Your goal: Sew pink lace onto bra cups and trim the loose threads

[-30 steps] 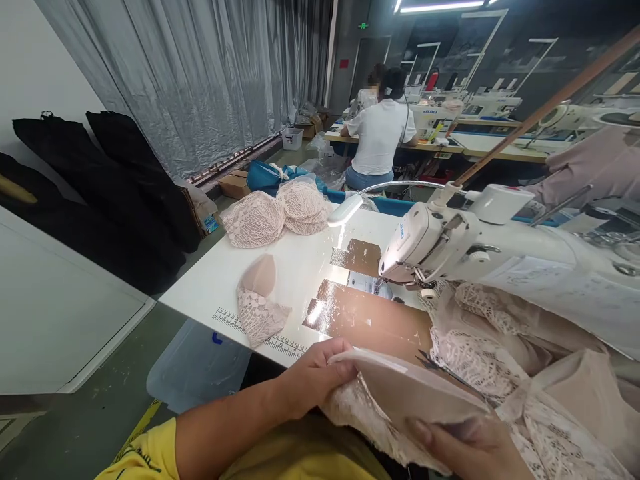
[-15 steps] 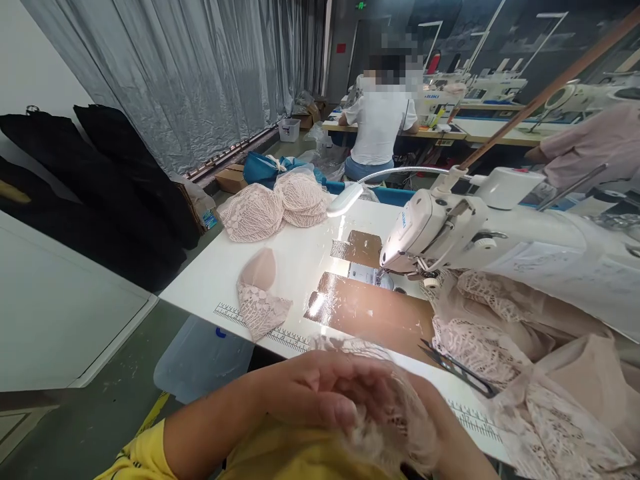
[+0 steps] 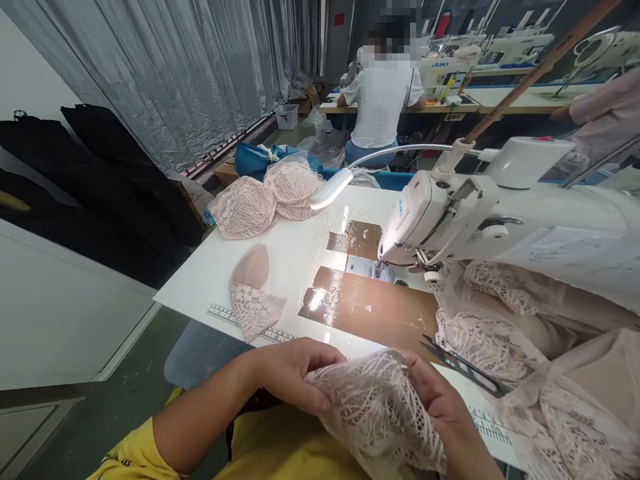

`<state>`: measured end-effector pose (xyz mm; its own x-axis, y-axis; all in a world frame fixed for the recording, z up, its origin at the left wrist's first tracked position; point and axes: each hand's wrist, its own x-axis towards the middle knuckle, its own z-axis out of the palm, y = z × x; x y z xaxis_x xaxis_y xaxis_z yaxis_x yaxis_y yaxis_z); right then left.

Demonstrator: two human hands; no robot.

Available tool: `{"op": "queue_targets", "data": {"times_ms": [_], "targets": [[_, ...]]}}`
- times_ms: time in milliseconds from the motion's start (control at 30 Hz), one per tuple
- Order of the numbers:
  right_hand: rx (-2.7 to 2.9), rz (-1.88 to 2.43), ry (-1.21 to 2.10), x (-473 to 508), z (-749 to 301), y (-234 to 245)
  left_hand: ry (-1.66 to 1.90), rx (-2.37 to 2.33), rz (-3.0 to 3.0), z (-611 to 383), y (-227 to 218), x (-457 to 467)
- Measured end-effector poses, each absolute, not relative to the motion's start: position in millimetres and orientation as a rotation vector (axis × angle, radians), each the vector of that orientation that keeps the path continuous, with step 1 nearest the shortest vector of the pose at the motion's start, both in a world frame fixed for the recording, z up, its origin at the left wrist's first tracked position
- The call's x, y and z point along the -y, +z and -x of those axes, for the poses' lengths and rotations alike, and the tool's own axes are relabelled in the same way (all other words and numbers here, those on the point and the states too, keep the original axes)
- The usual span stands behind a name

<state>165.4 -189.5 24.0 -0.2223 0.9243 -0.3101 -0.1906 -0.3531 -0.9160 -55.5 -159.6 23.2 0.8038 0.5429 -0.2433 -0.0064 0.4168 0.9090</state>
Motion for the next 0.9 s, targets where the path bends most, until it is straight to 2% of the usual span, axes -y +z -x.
{"op": "queue_targets", "data": {"times_ms": [200, 400, 633, 767, 900], "targets": [[1.071, 1.246, 1.533, 182, -172, 13, 0.546, -0.619, -1.044, 36, 28, 159], [1.211, 1.116, 1.706, 172, -181, 21, 0.589, -0.656, -1.024, 32, 23, 154], [1.063, 1.264, 1.397, 169, -184, 21, 0.851, -0.452, -0.45, 25, 12, 163], [1.288, 1.285, 1.188, 165, -171, 15, 0.834, -0.451, -0.363, -1, 17, 174], [1.091, 1.222, 1.348, 160, -160, 11, 0.917, -0.594, -0.316, -23, 11, 176]]}}
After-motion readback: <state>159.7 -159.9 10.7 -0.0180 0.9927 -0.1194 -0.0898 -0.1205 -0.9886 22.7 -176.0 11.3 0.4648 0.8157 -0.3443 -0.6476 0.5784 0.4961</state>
